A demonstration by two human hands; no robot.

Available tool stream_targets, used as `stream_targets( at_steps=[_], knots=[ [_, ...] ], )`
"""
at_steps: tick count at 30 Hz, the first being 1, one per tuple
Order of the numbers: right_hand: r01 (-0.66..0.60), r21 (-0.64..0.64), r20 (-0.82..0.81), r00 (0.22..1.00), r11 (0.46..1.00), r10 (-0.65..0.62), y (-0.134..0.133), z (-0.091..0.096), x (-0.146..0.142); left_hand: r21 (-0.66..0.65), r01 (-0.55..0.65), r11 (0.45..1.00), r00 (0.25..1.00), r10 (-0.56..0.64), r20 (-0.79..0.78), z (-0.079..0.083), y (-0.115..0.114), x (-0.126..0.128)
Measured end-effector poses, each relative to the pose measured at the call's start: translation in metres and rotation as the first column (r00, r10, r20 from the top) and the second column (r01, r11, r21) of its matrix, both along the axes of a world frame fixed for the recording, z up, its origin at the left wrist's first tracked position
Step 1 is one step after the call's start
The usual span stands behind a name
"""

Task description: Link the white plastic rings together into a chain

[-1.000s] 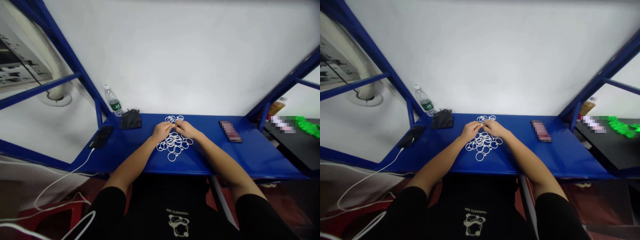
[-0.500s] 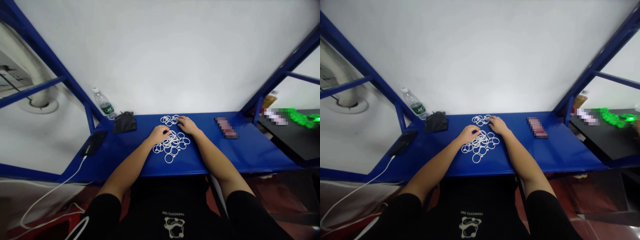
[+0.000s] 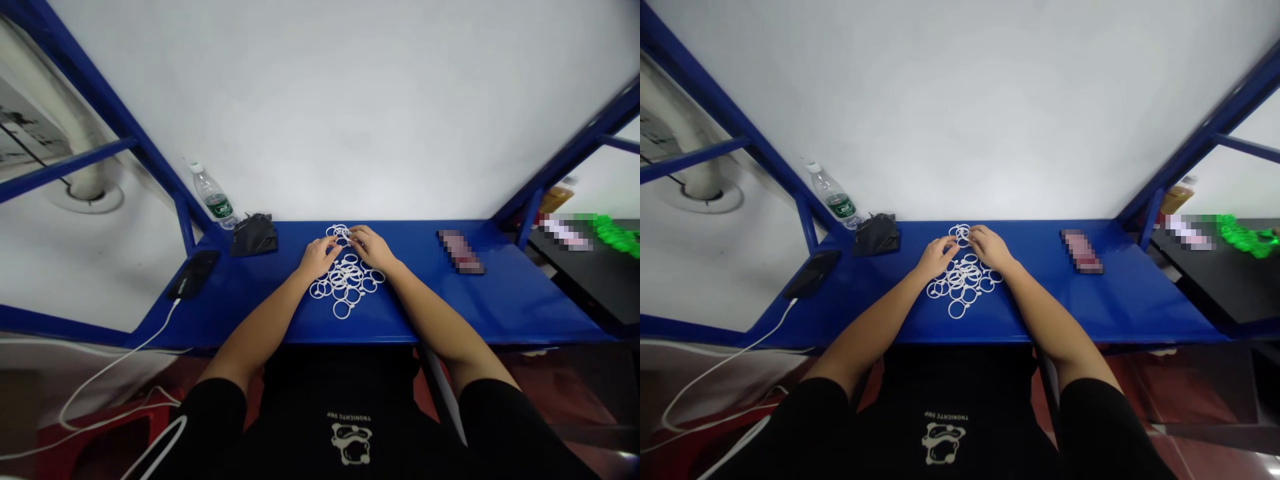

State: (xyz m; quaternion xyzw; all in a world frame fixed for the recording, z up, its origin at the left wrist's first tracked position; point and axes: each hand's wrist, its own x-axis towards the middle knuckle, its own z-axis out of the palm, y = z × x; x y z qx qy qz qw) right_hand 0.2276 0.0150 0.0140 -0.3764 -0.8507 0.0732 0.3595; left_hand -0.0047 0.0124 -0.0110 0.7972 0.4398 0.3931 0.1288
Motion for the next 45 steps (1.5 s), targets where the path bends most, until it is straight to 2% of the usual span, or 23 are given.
stream_targets(
  at_steps=[2,5,7,11,15,19,28,34,40,45],
  knots=[
    [-0.068,0.021,-0.024,0.997,0.998,0.068,-0.009,0.007,-0.01,-0.026,0.0,1.0,0.999,0.001,0.039,0.001,0.0,-0.001],
    [-0.141,0.007,-0.032,0.99,0.99,0.141,-0.016,0.01,-0.02,-0.055,0.065,0.996,0.996,-0.061,0.069,0.003,-0.002,-0.002],
    [-0.131,-0.014,-0.038,0.991,0.991,0.13,-0.017,0.009,-0.021,-0.067,0.1,0.993,0.991,-0.093,0.094,0.003,-0.003,-0.001],
    [-0.053,-0.049,-0.078,0.996,0.997,0.049,-0.015,0.003,-0.018,-0.07,0.098,0.993,0.988,-0.089,0.13,0.004,-0.004,0.002],
    [-0.001,-0.077,-0.118,0.993,0.997,-0.008,-0.016,0.0,-0.02,-0.054,0.089,0.995,0.995,-0.086,0.052,0.008,-0.007,0.004],
    [-0.036,-0.077,-0.119,0.993,0.996,0.027,-0.015,-0.001,-0.023,-0.013,0.073,0.997,0.997,-0.074,-0.021,0.009,-0.009,0.004],
    [-0.109,-0.032,-0.111,0.988,0.994,0.105,-0.01,-0.005,-0.02,0.054,0.029,0.998,0.999,-0.03,0.028,0.003,-0.004,0.002],
    [-0.088,-0.037,-0.123,0.989,0.995,0.082,-0.011,-0.005,-0.022,0.062,0.003,0.998,0.997,-0.008,0.082,-0.001,-0.003,0.003],
    [-0.016,-0.162,-0.272,0.962,0.987,-0.03,-0.014,-0.007,-0.025,0.082,0.008,0.997,0.997,-0.014,0.074,0.0,-0.004,0.003],
    [-0.041,-0.105,-0.211,0.977,0.994,0.018,-0.015,-0.003,-0.024,0.085,0.01,0.996,0.997,-0.016,0.074,0.001,-0.004,0.003]
  ],
)
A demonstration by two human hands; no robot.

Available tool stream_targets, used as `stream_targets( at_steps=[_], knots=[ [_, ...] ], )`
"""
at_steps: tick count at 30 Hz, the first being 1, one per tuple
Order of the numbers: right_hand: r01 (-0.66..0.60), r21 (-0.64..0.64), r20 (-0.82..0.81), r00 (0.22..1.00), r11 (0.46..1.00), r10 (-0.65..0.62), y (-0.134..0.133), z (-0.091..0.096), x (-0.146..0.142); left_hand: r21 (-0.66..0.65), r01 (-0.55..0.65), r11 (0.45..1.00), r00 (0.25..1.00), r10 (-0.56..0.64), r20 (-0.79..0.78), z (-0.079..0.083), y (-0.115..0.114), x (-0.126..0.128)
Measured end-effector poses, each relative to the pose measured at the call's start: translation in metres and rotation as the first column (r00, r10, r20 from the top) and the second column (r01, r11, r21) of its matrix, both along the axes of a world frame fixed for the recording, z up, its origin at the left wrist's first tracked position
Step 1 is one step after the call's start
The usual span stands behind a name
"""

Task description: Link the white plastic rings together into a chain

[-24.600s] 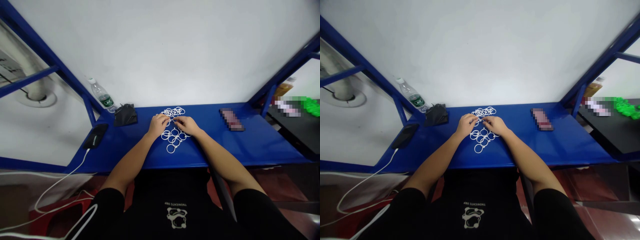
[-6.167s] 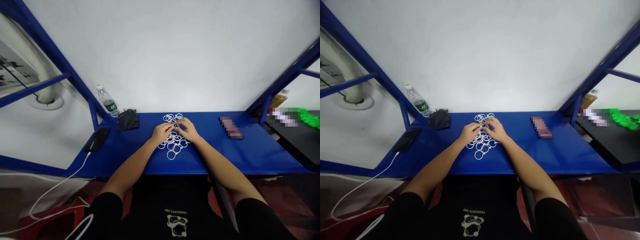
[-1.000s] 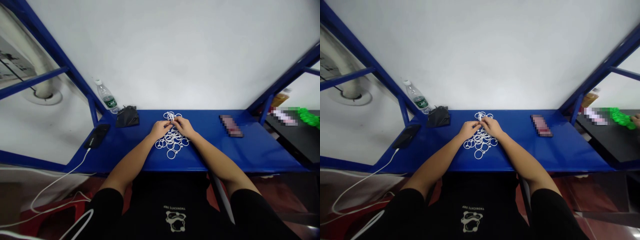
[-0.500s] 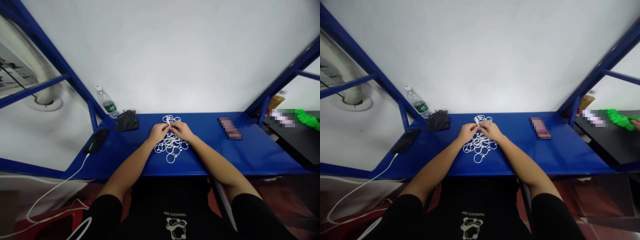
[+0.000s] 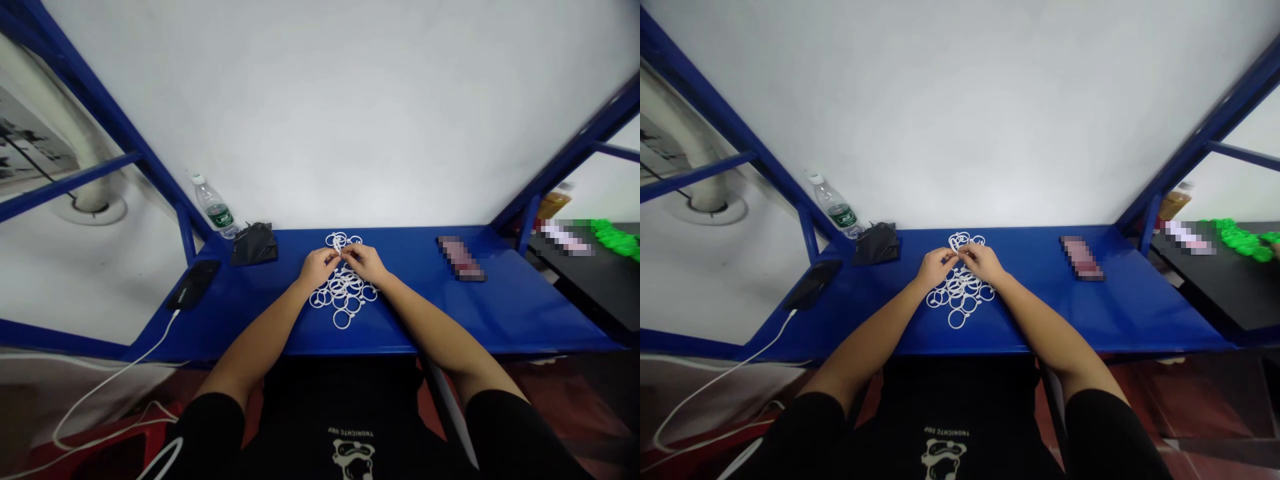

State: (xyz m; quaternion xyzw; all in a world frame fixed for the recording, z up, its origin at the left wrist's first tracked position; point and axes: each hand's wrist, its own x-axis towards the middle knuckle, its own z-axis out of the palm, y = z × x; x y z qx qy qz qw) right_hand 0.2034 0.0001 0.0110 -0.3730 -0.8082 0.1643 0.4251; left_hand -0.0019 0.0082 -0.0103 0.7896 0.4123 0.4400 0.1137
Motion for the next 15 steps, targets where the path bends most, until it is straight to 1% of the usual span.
stream_targets(
  at_steps=[3,7,11,15],
  knots=[
    [0.015,0.005,0.006,1.0,1.0,-0.015,-0.0003,0.0009,0.0011,-0.003,0.024,1.0,1.0,-0.024,0.005,0.0,-0.0002,-0.0001],
    [0.001,0.034,0.044,0.999,0.999,-0.003,0.0002,0.0008,0.0028,0.001,0.023,1.0,1.0,-0.023,-0.003,-0.0005,0.0,-0.0009],
    [-0.048,0.111,0.121,0.992,0.993,0.035,0.002,0.0018,0.0035,0.006,0.029,1.0,0.999,-0.029,0.016,-0.0016,0.0002,-0.0018],
    [-0.038,0.197,0.172,0.985,0.98,0.003,0.0032,0.0028,0.0039,0.021,0.063,0.998,0.998,-0.063,0.01,-0.0025,0.0004,-0.0008]
  ],
)
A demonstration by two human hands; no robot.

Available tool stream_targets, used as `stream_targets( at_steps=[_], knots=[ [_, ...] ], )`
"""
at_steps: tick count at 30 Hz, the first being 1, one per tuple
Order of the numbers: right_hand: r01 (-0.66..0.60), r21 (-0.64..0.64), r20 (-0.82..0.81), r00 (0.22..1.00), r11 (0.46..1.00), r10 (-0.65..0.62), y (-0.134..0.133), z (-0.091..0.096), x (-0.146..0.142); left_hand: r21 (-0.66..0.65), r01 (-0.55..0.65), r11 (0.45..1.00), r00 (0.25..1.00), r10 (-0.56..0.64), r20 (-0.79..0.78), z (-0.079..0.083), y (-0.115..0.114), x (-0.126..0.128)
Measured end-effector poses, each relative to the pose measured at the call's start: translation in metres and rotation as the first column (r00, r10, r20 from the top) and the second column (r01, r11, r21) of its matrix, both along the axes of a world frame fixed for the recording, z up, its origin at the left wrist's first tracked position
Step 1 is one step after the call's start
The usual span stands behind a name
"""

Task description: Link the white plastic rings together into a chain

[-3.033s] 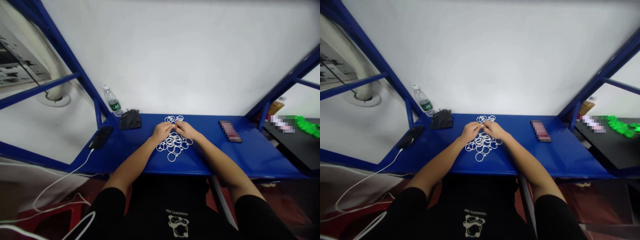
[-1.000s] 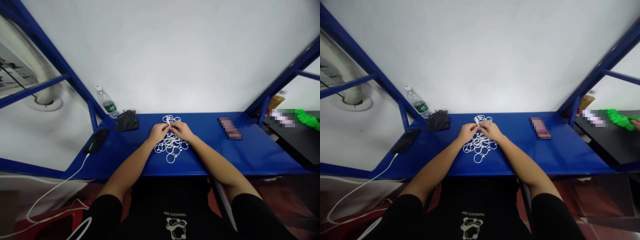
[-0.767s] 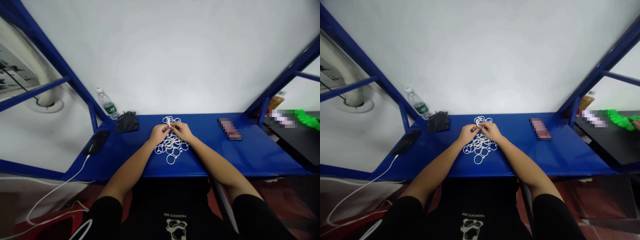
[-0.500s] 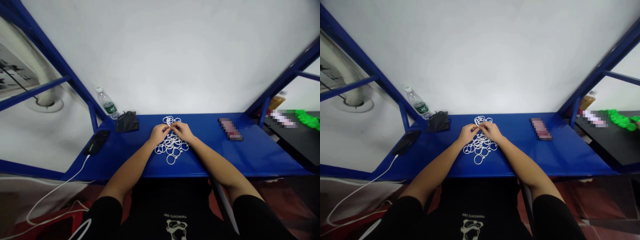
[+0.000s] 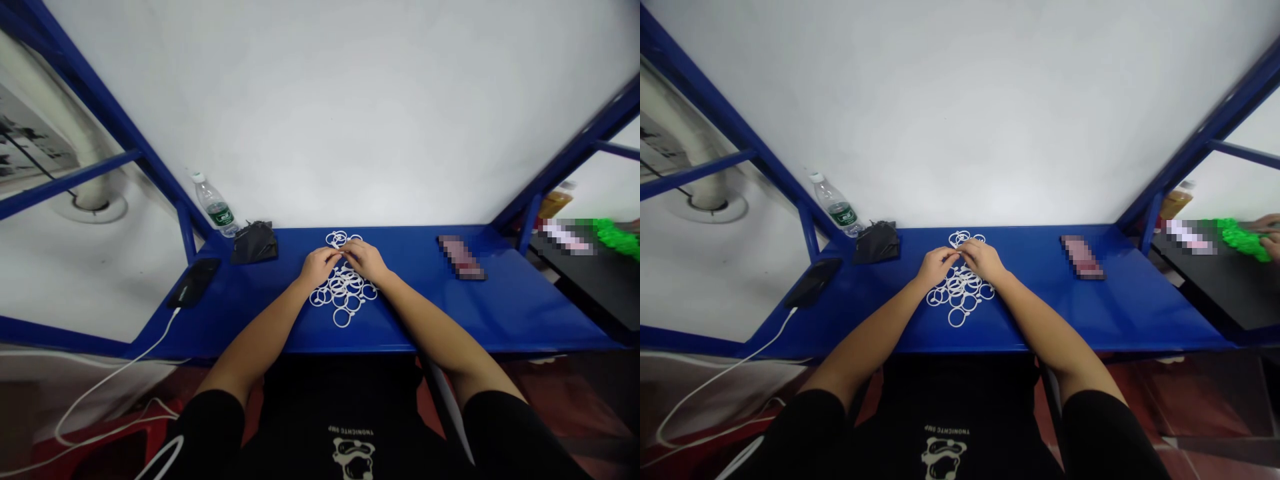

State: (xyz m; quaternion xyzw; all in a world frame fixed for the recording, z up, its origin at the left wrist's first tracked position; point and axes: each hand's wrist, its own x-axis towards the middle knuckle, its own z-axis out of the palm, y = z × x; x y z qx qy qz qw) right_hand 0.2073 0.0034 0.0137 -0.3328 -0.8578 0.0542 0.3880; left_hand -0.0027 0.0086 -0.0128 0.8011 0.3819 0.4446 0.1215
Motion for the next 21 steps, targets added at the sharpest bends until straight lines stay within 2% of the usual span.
stream_targets(
  at_steps=[5,12,17,19,21],
  knots=[
    [0.026,0.097,-0.026,0.999,0.995,-0.024,0.001,-0.001,0.002,0.034,-0.061,0.998,0.998,0.06,0.033,0.001,0.001,0.001],
    [-0.009,0.126,-0.087,0.996,0.992,0.02,-0.002,-0.001,0.001,0.146,-0.002,0.989,1.0,0.003,-0.01,0.004,-0.003,-0.001],
    [-0.025,0.072,-0.106,0.994,0.997,0.033,-0.005,0.003,-0.001,0.175,-0.007,0.985,1.0,0.009,-0.008,0.009,-0.008,0.002],
    [-0.018,0.003,-0.155,0.988,1.0,0.018,-0.006,0.003,-0.002,0.193,-0.042,0.98,0.999,0.038,0.026,0.012,-0.009,0.003],
    [-0.039,-0.117,-0.195,0.981,0.992,0.015,-0.006,0.001,-0.004,0.197,-0.085,0.977,0.995,0.074,0.063,0.015,-0.01,0.002]
  ],
)
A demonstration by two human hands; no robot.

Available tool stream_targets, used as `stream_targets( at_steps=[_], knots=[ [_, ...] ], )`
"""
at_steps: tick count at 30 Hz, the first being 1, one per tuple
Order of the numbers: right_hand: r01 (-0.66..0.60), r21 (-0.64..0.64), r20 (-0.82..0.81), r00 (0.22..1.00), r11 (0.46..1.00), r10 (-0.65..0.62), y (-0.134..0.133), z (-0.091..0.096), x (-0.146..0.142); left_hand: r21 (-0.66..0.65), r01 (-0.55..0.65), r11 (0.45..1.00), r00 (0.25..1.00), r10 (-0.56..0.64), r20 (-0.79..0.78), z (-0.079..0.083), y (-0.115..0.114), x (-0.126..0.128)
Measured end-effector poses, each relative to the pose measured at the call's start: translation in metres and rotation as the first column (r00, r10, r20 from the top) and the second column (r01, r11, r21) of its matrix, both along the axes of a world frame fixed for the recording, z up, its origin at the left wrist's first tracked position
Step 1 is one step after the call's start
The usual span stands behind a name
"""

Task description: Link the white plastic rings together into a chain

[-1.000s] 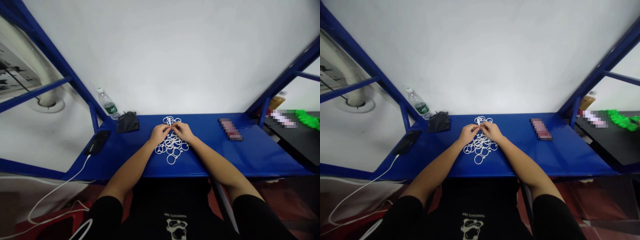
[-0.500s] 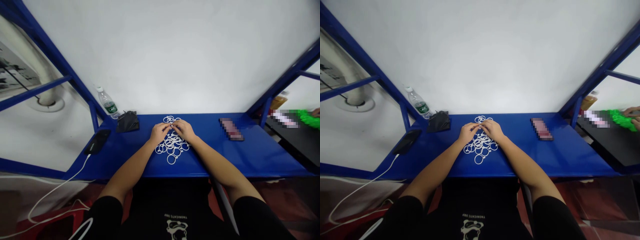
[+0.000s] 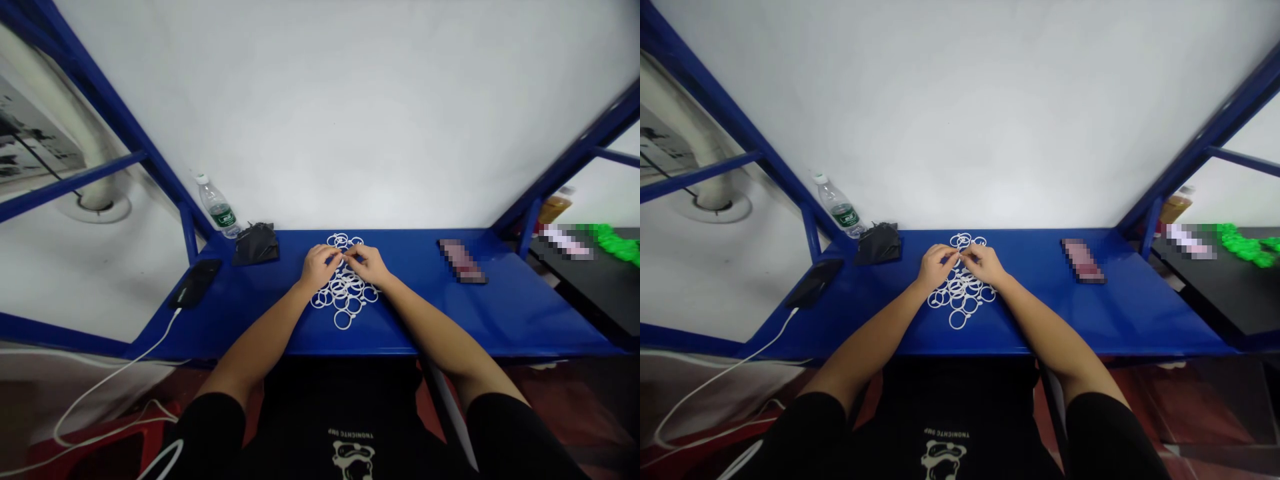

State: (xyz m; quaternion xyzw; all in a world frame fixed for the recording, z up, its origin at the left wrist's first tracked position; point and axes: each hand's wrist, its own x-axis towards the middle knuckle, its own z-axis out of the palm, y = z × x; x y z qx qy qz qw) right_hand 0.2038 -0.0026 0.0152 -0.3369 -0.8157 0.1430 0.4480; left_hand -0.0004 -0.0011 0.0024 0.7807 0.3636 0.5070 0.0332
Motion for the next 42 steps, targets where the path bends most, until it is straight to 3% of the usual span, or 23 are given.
stream_targets(
  at_steps=[2,5,8,11,14,23,26,28,31,35,37,42],
  knots=[
    [-0.045,-0.106,0.014,0.999,0.993,0.047,0.001,-0.002,0.0,-0.023,-0.028,0.999,1.0,0.029,0.007,0.002,0.001,-0.001],
    [-0.02,-0.1,0.118,0.993,0.995,0.032,0.007,-0.005,0.004,-0.133,-0.039,0.99,0.998,0.031,-0.062,-0.001,0.004,-0.003],
    [0.152,-0.038,0.223,0.965,0.988,-0.14,0.016,-0.007,0.014,-0.287,-0.015,0.958,0.982,-0.04,-0.184,-0.007,0.006,-0.001],
    [0.345,-0.066,0.282,0.906,0.936,-0.315,0.026,-0.01,0.026,-0.393,0.04,0.919,0.957,-0.148,-0.25,-0.011,0.005,0.002],
    [0.43,-0.115,0.358,0.859,0.895,-0.366,0.033,-0.013,0.033,-0.43,0.071,0.9,0.949,-0.193,-0.248,-0.009,0.003,0.004],
    [0.422,-0.138,0.475,0.822,0.896,-0.315,0.03,-0.016,0.025,-0.434,0.075,0.898,0.958,-0.186,-0.218,-0.004,-0.001,0.004],
    [0.422,-0.115,0.436,0.835,0.9,-0.336,0.029,-0.014,0.025,-0.419,0.086,0.904,0.971,-0.171,-0.168,-0.007,0.001,0.004],
    [0.343,-0.057,0.33,0.893,0.938,-0.307,0.027,-0.012,0.025,-0.417,0.089,0.905,0.987,-0.135,-0.083,-0.01,0.005,0.003],
    [0.111,0.051,0.168,0.979,0.992,-0.118,0.019,-0.005,0.019,-0.442,0.098,0.892,0.994,-0.07,0.079,-0.016,0.012,0.001],
    [-0.11,0.083,0.159,0.983,0.991,0.096,0.006,0.001,0.006,-0.456,0.136,0.879,0.979,-0.05,0.196,-0.021,0.017,-0.001],
    [-0.108,0.061,0.197,0.976,0.992,0.094,0.003,0.0,0.002,-0.415,0.146,0.898,0.976,-0.063,0.207,-0.02,0.016,0.0],
    [0.081,-0.016,0.18,0.981,0.997,-0.077,0.004,-0.005,0.005,-0.252,0.143,0.957,0.985,-0.112,0.133,-0.014,0.01,0.002]
  ],
)
